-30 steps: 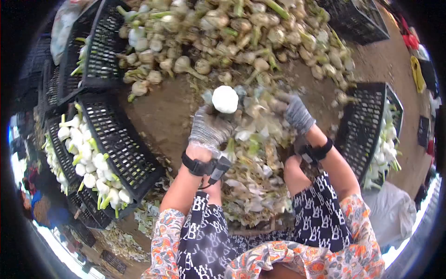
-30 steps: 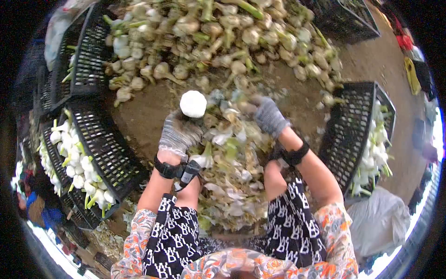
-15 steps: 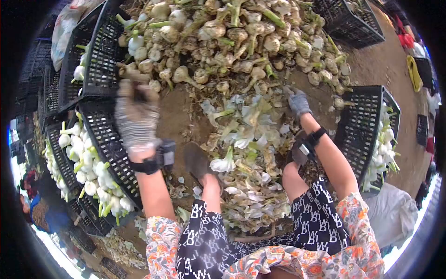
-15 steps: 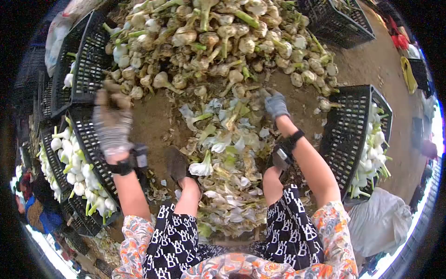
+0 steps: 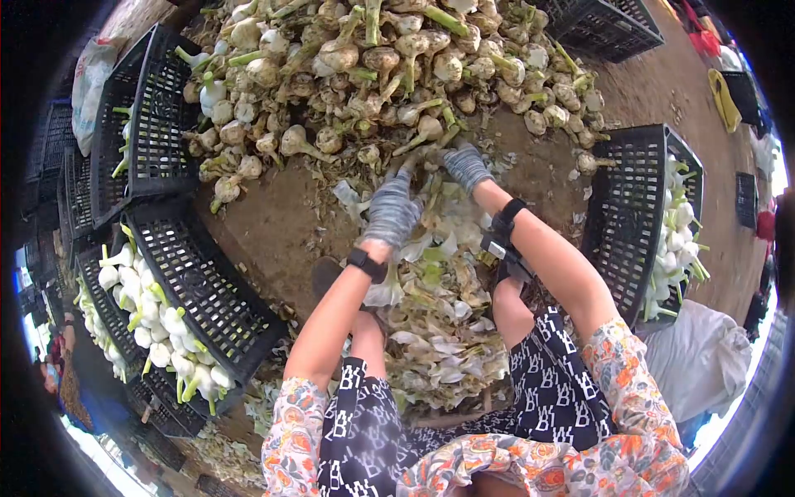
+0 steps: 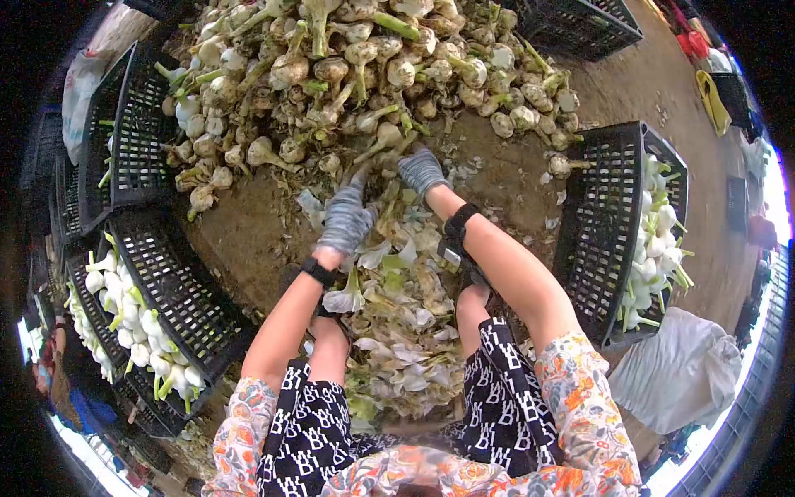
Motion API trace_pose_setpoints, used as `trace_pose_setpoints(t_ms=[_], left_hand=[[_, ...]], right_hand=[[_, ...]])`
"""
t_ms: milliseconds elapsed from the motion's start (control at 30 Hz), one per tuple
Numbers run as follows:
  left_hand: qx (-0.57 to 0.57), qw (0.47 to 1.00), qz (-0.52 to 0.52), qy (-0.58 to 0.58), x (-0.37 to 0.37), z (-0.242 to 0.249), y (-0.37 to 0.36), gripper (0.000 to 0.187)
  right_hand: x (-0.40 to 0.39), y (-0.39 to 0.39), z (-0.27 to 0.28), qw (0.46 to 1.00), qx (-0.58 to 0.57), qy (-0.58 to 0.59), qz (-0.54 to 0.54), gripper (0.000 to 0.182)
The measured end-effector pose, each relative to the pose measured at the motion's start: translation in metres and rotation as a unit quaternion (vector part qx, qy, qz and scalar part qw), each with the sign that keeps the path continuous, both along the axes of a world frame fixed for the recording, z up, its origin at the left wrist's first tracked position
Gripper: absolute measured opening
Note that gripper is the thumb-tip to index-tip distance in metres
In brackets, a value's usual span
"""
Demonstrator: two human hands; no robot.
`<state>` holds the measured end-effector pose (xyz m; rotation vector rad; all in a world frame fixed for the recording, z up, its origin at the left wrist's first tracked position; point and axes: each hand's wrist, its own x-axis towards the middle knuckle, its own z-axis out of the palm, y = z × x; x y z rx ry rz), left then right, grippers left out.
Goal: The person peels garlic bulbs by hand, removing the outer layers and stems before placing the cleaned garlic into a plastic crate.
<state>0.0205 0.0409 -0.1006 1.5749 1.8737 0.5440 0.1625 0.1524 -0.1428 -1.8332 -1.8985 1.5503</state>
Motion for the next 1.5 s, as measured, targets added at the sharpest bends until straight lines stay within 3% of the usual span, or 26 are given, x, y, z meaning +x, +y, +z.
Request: trace_pose_setpoints(t_ms=[33, 133, 200, 267, 300, 333, 467, 500, 533, 567, 933, 1033, 1133, 1167, 1233, 1267, 1300, 1400, 1500], left_hand=[[0.035, 0.999, 0.002, -0.019, 0.003, -0.001, 0.005, 0.069], [0.017, 0.999, -0.008, -0.032, 0.005, -0.015, 0.008, 0.064], [0.076, 0.995, 0.007, -0.068, 0.007, -0.004, 0.003, 0.066], [0.111, 0.984, 0.019, -0.136, 0.01, 0.018, -0.003, 0.066], [0.117, 0.975, 0.024, -0.186, 0.012, 0.032, -0.007, 0.066], [0.124, 0.964, 0.029, -0.235, 0.014, 0.04, -0.01, 0.066], [0.074, 0.837, 0.096, -0.533, 0.02, 0.069, -0.023, 0.063], [0.105, 0.827, 0.078, -0.547, 0.02, 0.07, -0.025, 0.061], [0.097, 0.822, 0.081, -0.555, 0.021, 0.073, -0.026, 0.061], [0.089, 0.817, 0.085, -0.563, 0.023, 0.077, -0.028, 0.061], [0.034, 0.799, 0.098, -0.593, 0.014, 0.086, -0.031, 0.061], [-0.017, 0.678, 0.151, -0.719, 0.015, 0.086, -0.035, 0.057], [-0.054, 0.636, 0.232, -0.734, 0.02, 0.083, -0.034, 0.056], [-0.057, 0.687, 0.207, -0.694, 0.011, 0.083, -0.035, 0.05], [-0.136, 0.683, 0.17, -0.698, -0.008, 0.077, -0.031, 0.049], [-0.139, 0.689, 0.244, -0.668, 0.0, 0.077, -0.029, 0.048], [-0.14, 0.691, 0.316, -0.635, 0.008, 0.079, -0.026, 0.048], [-0.254, 0.648, 0.332, -0.636, -0.003, 0.059, -0.02, 0.049], [-0.231, 0.665, 0.359, -0.613, -0.001, 0.071, -0.018, 0.049]], right_hand=[[-0.005, -0.008, 0.022, 0.966, -0.126, 0.125, -0.188, 0.02], [0.017, -0.014, -0.013, 0.997, 0.035, 0.038, -0.05, 0.021], [0.023, -0.025, 0.029, 0.995, -0.001, 0.082, -0.054, 0.021], [0.025, -0.035, 0.06, 0.97, -0.088, 0.176, -0.143, 0.021], [0.036, -0.038, 0.05, 0.98, 0.012, 0.194, -0.038, 0.025], [0.039, -0.039, 0.064, 0.977, -0.017, 0.207, -0.05, 0.026], [0.048, -0.04, 0.118, 0.955, -0.029, 0.294, -0.013, 0.034], [0.047, -0.046, 0.128, 0.941, -0.039, 0.335, -0.013, 0.034], [0.043, -0.05, 0.138, 0.925, -0.049, 0.376, -0.013, 0.034], [0.036, -0.053, 0.147, 0.946, 0.015, 0.323, -0.01, 0.029], [0.041, -0.046, 0.153, 0.963, 0.06, 0.251, 0.083, 0.024], [0.04, -0.048, 0.15, 0.96, 0.048, 0.263, 0.085, 0.024], [0.04, -0.052, 0.151, 0.967, 0.03, 0.237, 0.087, 0.023], [0.04, -0.053, 0.152, 0.971, 0.02, 0.221, 0.089, 0.023], [0.039, -0.06, 0.154, 0.965, -0.014, 0.246, 0.092, 0.021], [0.038, -0.062, 0.156, 0.961, -0.032, 0.258, 0.093, 0.021], [0.036, -0.061, 0.16, 0.959, 0.069, 0.204, 0.185, 0.02], [0.035, -0.065, 0.162, 0.961, 0.041, 0.223, 0.159, 0.021], [0.033, -0.067, 0.151, 0.966, -0.021, 0.234, 0.105, 0.024]])
